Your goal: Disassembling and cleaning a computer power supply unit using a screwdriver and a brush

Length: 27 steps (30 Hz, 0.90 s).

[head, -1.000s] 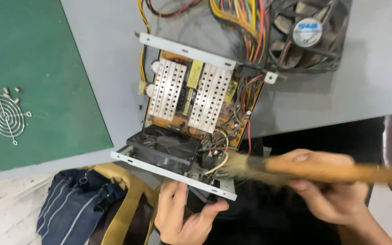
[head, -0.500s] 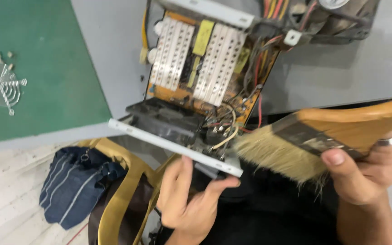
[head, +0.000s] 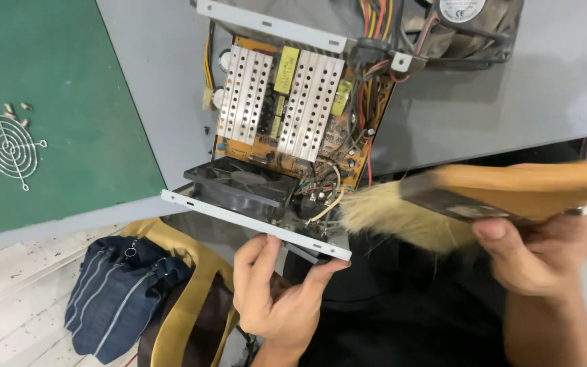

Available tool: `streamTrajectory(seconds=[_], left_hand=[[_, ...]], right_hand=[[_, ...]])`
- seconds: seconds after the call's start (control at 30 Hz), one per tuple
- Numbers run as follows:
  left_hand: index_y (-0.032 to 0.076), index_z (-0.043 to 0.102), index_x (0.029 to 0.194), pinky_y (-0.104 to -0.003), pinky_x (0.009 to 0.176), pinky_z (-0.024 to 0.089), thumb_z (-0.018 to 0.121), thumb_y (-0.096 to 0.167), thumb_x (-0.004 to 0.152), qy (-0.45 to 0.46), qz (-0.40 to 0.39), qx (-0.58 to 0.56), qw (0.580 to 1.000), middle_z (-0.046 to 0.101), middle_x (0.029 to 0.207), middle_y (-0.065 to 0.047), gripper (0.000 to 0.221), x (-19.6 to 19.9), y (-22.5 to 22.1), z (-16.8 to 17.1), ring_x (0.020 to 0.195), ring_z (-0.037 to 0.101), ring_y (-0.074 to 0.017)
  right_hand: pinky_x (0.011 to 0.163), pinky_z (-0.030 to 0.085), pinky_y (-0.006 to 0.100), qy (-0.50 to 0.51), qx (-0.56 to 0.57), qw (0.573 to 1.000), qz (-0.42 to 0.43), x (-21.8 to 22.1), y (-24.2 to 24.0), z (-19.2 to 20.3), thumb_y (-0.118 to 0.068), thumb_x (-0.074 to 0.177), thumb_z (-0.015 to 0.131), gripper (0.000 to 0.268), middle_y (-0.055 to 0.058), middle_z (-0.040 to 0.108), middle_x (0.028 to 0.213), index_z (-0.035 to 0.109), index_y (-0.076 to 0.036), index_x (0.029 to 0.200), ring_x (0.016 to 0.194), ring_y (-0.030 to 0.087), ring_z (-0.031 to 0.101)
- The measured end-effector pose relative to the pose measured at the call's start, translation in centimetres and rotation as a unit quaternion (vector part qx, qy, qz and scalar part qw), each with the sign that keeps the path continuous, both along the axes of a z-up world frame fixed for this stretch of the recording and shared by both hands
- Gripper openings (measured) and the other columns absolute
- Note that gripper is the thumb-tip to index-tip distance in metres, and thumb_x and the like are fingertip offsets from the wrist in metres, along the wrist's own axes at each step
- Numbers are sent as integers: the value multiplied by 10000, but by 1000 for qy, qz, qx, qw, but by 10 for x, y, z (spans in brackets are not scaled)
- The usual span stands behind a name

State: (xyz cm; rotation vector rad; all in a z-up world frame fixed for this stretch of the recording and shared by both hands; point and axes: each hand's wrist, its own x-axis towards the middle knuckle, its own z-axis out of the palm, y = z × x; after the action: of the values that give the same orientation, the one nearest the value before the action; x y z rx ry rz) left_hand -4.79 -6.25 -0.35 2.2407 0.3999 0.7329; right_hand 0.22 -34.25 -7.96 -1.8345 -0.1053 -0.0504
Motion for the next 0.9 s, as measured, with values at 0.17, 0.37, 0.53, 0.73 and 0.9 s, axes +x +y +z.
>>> streamTrajectory(seconds=[0.17,0.37,0.53,0.73,0.9], left_hand=[[5,678,1174,-406,766,657,929,369,643,38,-2,-8,999,661,1080,-179,691,-4,0,-3,966,697,-294],[-42,659,1115,-423,799,654,904,372,675,-13,-18,-13,1000,664,1057,-244,652,-7,4,-13,948,707,-338],[-6,638,1224,-400,820,640,910,311,723,-21,-40,-42,998,646,1111,-230,652,-7,6,-13,1014,684,-317],[-47,635,1200,-407,704,611,887,329,727,-3,-35,-35,999,613,1081,-252,655,-4,6,-11,979,650,-348],[-30,646,1201,-402,751,611,898,350,709,-15,-31,-27,999,624,1078,-233,671,-5,8,-15,967,663,-326]], right_hand=[[925,716,421,-139,19,977,161,25,39,27,-37,971,661,481,234,524,1258,385,27,1360,1028,326,762],[1081,568,391,84,-63,992,-65,9,40,40,-146,859,731,482,161,686,1284,633,39,1293,1199,265,680],[971,559,352,25,-85,995,-51,8,35,17,-47,873,821,410,203,700,1125,605,119,1179,1034,265,689],[575,497,254,39,-5,974,224,45,60,71,-121,969,582,427,6,652,818,593,3,1377,650,120,608],[682,556,430,-198,-22,954,226,41,60,57,-72,993,598,571,187,631,961,250,-213,1424,772,328,672]])
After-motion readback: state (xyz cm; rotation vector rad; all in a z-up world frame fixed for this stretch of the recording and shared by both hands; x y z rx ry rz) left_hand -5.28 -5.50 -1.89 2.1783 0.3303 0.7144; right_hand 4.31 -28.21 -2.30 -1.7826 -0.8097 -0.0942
